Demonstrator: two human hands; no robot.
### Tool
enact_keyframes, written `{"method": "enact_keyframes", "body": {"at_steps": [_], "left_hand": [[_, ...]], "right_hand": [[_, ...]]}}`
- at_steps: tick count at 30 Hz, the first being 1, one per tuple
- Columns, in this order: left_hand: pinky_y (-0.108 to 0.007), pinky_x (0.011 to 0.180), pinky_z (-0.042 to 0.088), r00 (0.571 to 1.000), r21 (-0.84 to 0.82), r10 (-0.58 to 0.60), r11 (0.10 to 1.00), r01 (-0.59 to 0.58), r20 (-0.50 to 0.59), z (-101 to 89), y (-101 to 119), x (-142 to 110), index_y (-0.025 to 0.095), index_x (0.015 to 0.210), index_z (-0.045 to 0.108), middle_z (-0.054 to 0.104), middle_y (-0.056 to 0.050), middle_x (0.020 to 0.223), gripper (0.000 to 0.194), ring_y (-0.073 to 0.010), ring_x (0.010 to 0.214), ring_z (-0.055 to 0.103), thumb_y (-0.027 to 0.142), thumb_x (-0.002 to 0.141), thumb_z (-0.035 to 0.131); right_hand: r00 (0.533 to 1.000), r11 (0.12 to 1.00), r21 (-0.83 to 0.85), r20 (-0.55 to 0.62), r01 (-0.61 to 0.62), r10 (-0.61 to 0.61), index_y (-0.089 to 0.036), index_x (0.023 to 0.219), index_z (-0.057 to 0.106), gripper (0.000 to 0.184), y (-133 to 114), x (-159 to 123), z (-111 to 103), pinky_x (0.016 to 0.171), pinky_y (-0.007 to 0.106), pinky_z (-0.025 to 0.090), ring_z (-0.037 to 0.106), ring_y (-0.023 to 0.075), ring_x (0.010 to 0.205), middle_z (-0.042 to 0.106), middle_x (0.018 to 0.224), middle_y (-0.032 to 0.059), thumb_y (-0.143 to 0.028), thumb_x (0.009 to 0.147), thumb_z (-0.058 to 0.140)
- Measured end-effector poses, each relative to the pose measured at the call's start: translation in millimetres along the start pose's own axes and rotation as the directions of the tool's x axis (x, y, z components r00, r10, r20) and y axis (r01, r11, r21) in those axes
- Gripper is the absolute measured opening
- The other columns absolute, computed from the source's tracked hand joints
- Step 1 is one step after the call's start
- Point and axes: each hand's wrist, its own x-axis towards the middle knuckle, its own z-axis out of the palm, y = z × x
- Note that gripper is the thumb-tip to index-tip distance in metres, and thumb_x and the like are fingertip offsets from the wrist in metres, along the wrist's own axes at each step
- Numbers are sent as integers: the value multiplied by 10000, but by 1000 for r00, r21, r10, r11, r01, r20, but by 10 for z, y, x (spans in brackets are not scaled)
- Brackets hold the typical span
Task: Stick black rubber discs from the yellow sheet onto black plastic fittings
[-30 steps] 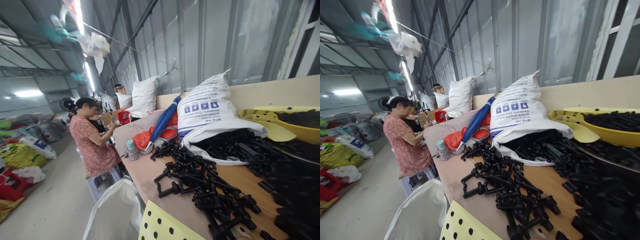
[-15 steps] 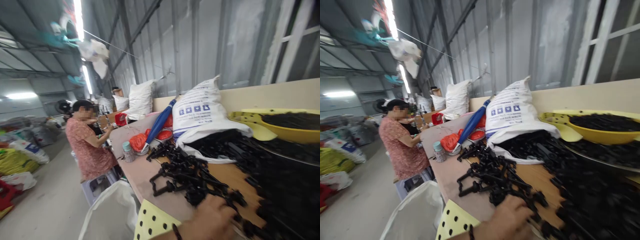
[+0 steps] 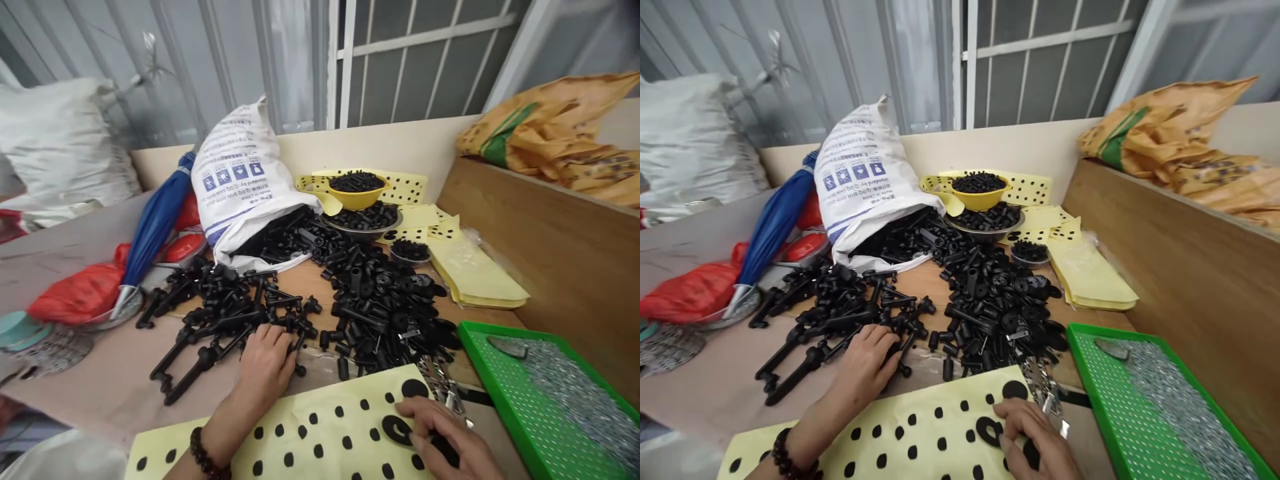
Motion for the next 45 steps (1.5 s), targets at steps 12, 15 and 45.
{"method": "enact_keyframes", "body": {"at_steps": [12, 15, 45], "left_hand": [[-365, 762, 393, 978, -207, -191, 957, 205, 84, -18, -6, 502, 180, 583, 571, 594, -54, 745, 169, -258, 841, 533, 219, 742, 534], [-305, 640, 414, 958, -397, -240, 873, 283, 156, -129, -134, 531, 181, 634, 554, 578, -12, 616, 211, -206, 669, 561, 328, 773, 494], [-207, 485, 415, 704, -706, 256, 528, 473, 663, 314, 631, -57, 153, 1051, 619, 614, 8, 748, 427, -88, 477, 519, 141, 660, 449]], "right_hand": [[997, 992, 104, -25, -74, 77, -224, 622, 586, 105, -70, -48, 67, 871, 360, 508, 644, 277, 983, 722, 971, 82, -198, 723, 574], [996, 990, 117, -27, -75, 79, -225, 619, 577, 109, -96, -28, 65, 863, 371, 505, 639, 285, 983, 719, 965, 85, -198, 724, 572], [935, 658, 672, 171, -341, 310, -198, 643, 544, 226, -487, -23, 109, 746, 301, 407, 561, 214, 882, 657, 960, 48, -370, 723, 668]]}}
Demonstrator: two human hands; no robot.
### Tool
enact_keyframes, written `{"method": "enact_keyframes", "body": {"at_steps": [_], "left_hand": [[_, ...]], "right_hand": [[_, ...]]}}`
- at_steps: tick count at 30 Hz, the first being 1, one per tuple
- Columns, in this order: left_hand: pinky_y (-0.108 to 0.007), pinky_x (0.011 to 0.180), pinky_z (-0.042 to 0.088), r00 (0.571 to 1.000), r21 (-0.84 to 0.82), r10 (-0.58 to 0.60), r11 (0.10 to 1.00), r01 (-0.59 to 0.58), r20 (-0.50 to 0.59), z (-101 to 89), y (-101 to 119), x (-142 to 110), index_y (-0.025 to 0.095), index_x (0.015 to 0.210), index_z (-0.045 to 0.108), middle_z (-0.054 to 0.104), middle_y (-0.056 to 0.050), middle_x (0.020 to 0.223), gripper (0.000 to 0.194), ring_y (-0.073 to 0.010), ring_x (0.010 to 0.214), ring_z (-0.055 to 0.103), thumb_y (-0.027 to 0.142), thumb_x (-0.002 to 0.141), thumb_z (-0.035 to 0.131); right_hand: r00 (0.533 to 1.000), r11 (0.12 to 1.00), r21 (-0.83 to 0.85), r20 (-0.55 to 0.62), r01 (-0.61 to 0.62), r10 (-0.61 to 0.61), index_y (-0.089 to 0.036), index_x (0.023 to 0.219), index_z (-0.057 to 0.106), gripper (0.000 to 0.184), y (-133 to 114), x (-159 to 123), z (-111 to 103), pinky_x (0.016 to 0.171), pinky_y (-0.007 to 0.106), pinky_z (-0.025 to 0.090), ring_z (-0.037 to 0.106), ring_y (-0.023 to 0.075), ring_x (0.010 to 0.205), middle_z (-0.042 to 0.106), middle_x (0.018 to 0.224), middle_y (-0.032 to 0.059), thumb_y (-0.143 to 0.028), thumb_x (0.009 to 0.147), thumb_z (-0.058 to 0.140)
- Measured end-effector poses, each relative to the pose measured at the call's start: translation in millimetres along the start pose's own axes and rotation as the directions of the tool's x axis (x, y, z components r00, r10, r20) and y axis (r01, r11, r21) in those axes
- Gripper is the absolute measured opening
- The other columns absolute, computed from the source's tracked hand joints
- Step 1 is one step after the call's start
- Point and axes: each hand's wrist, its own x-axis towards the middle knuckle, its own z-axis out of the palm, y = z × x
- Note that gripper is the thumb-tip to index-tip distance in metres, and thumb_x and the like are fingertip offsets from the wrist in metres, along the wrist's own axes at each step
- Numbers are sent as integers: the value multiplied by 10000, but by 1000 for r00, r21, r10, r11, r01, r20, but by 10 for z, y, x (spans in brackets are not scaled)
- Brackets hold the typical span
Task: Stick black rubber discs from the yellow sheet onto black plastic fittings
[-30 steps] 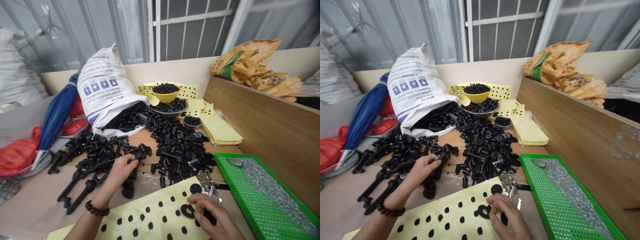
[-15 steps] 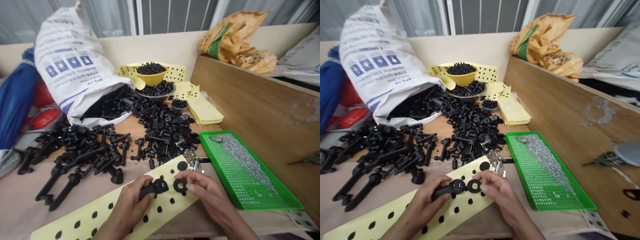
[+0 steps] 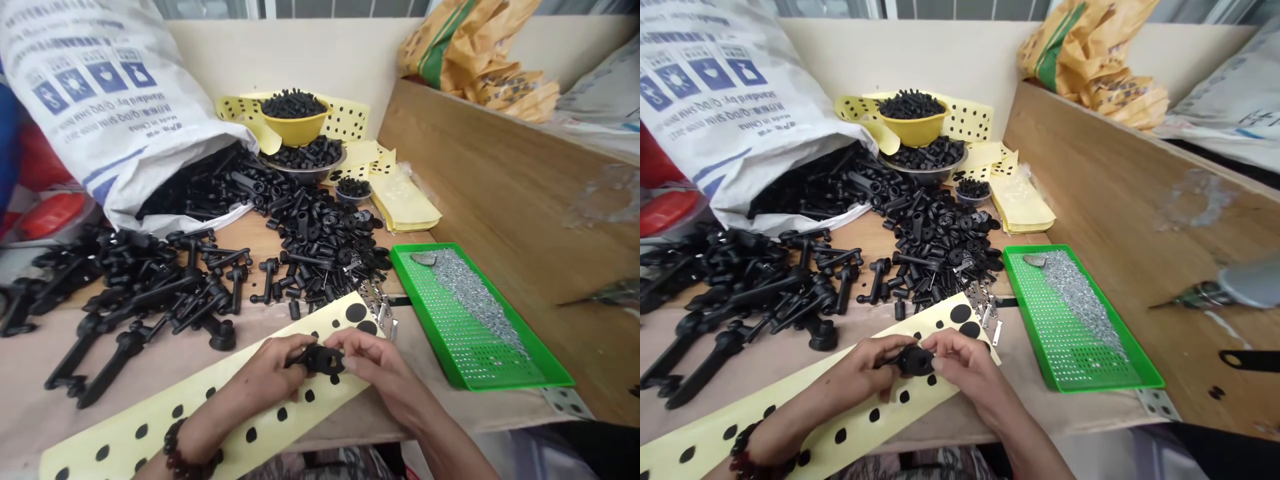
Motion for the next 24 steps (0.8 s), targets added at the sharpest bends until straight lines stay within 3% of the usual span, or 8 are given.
{"method": "enact_keyframes", "body": {"at_steps": [8, 20, 24], "left_hand": [[-210, 462, 357, 1000, 7, -22, 1000, 22, 11, -22, -23, 1, 139, 1103, 622, 556, 31, 605, 489, -109, 473, 500, 137, 652, 431], [-197, 500, 373, 998, 23, 10, 1000, -11, 54, -16, 80, -38, 146, 948, 637, 577, 9, 782, 398, -97, 565, 488, 106, 621, 414], [-191, 480, 347, 998, 32, 16, 999, -18, 57, -17, 79, -42, 149, 927, 634, 557, 20, 744, 377, -86, 543, 454, 100, 628, 410]], "right_hand": [[1000, 999, 33, 16, 14, -14, -196, 647, 525, 205, 54, 21, 14, 762, 299, 400, 559, 209, 871, 656, 958, 48, -314, 754, 654], [1000, 998, -63, 22, 5, -3, -197, 619, 500, 215, 35, 45, 45, 754, 300, 394, 537, 208, 859, 613, 927, 59, -317, 724, 645], [999, 996, -84, 26, 22, -20, -196, 632, 510, 185, 36, 43, 56, 741, 294, 398, 536, 202, 851, 599, 925, 60, -301, 722, 632]]}}
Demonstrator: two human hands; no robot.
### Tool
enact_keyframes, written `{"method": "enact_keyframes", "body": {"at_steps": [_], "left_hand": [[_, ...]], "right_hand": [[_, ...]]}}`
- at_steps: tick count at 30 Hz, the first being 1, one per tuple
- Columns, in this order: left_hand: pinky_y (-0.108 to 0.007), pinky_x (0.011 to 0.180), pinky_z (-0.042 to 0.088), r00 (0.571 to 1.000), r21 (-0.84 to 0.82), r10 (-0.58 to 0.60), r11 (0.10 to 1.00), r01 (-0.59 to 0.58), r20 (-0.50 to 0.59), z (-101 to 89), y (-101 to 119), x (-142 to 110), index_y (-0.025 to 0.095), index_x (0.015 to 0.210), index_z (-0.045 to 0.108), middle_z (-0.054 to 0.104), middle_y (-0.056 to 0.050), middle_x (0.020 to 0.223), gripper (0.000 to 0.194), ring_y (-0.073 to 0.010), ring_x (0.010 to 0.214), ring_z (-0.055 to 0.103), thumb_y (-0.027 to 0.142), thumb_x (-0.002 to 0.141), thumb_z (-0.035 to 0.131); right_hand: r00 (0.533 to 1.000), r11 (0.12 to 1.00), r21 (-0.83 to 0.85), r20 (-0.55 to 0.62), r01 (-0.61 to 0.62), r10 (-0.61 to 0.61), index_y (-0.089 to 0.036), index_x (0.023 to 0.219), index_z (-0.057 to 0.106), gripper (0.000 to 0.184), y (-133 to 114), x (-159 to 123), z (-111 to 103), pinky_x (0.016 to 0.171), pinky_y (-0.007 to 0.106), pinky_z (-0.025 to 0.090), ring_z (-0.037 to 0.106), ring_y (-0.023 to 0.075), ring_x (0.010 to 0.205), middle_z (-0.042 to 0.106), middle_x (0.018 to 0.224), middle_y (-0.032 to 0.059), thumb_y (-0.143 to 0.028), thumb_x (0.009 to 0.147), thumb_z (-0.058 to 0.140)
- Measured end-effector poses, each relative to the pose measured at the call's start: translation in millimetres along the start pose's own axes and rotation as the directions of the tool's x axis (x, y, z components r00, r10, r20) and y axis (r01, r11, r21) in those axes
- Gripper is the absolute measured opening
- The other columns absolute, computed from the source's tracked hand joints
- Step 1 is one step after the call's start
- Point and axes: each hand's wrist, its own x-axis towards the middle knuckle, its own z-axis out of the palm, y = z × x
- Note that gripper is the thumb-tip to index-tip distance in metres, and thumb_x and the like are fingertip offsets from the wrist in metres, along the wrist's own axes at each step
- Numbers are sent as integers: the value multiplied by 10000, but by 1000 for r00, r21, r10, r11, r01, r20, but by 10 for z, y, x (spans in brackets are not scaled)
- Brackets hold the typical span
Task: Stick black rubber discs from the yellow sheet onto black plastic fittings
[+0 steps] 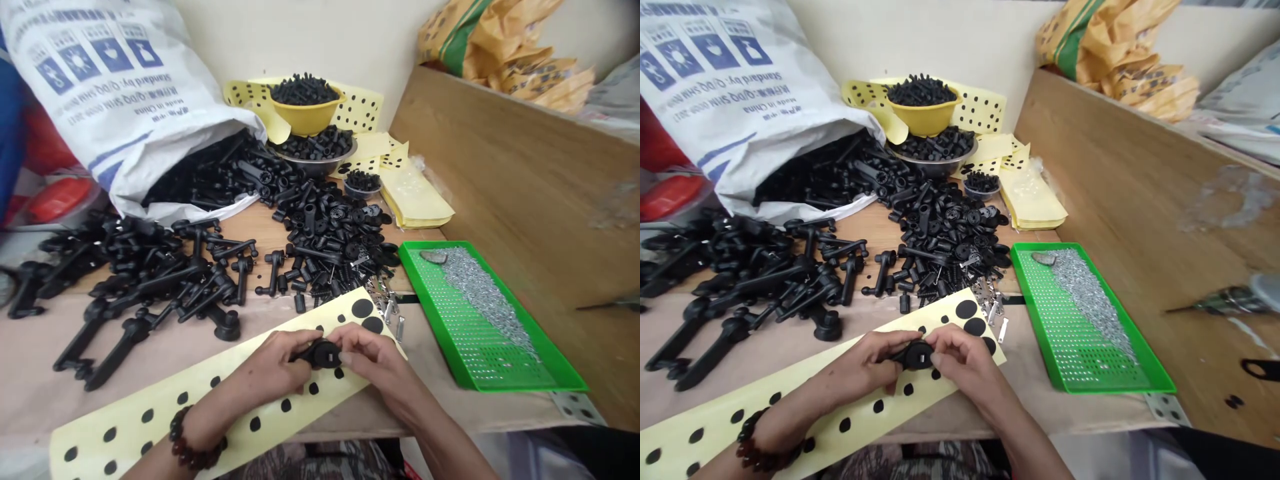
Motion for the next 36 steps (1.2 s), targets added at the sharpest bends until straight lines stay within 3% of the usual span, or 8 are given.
{"method": "enact_keyframes", "body": {"at_steps": [14, 18, 23, 31, 33, 36], "left_hand": [[-187, 478, 359, 1000, 11, 0, 1000, 0, 7, -3, 4, -12, 163, 981, 639, 549, 31, 725, 415, -87, 537, 463, 102, 633, 423], [-193, 494, 381, 1000, 9, 5, 1000, -5, 1, 8, -9, -5, 160, 971, 638, 560, 19, 750, 300, -89, 545, 496, 160, 731, 457], [-193, 453, 366, 997, 6, 28, 1000, -28, -75, 65, -32, 24, 152, 939, 636, 522, 38, 656, 259, -77, 458, 470, 362, 842, 518], [-181, 407, 341, 981, 50, 62, 997, -54, -184, 136, -156, 37, 170, 980, 640, 541, 36, 628, 246, -75, 427, 436, 355, 865, 526], [-180, 407, 327, 978, 39, 71, 997, -65, -196, 135, -167, 30, 169, 956, 639, 538, 36, 620, 238, -71, 421, 427, 361, 864, 532], [-181, 404, 308, 973, -27, 78, 996, -86, -215, 132, -159, 18, 156, 935, 632, 496, 47, 566, 273, -74, 413, 422, 400, 852, 542]], "right_hand": [[1000, 996, -84, -10, 17, -18, -198, 624, 500, 172, -23, 3, 10, 718, 294, 418, 545, 198, 831, 585, 898, 61, -300, 713, 606], [999, 993, -116, -2, 32, -33, -201, 627, 496, 175, -36, -2, 8, 715, 292, 425, 549, 197, 833, 592, 899, 60, -302, 730, 596], [997, 987, -140, 10, 77, -76, -201, 640, 489, 154, -4, 10, 4, 708, 289, 434, 560, 194, 827, 588, 878, 58, -278, 744, 571], [985, 913, -381, -31, 143, -168, -204, 668, 505, 107, 53, 8, 28, 611, 265, 415, 546, 164, 724, 568, 793, 30, -212, 771, 534], [990, 930, -346, -15, 123, -137, -198, 710, 557, 88, 36, -14, 5, 630, 269, 425, 554, 162, 734, 585, 813, 30, -240, 788, 561], [1000, 995, -94, 24, -9, 12, -185, 845, 662, 173, 33, -51, -36, 706, 287, 461, 592, 166, 777, 644, 852, 43, -343, 805, 604]]}}
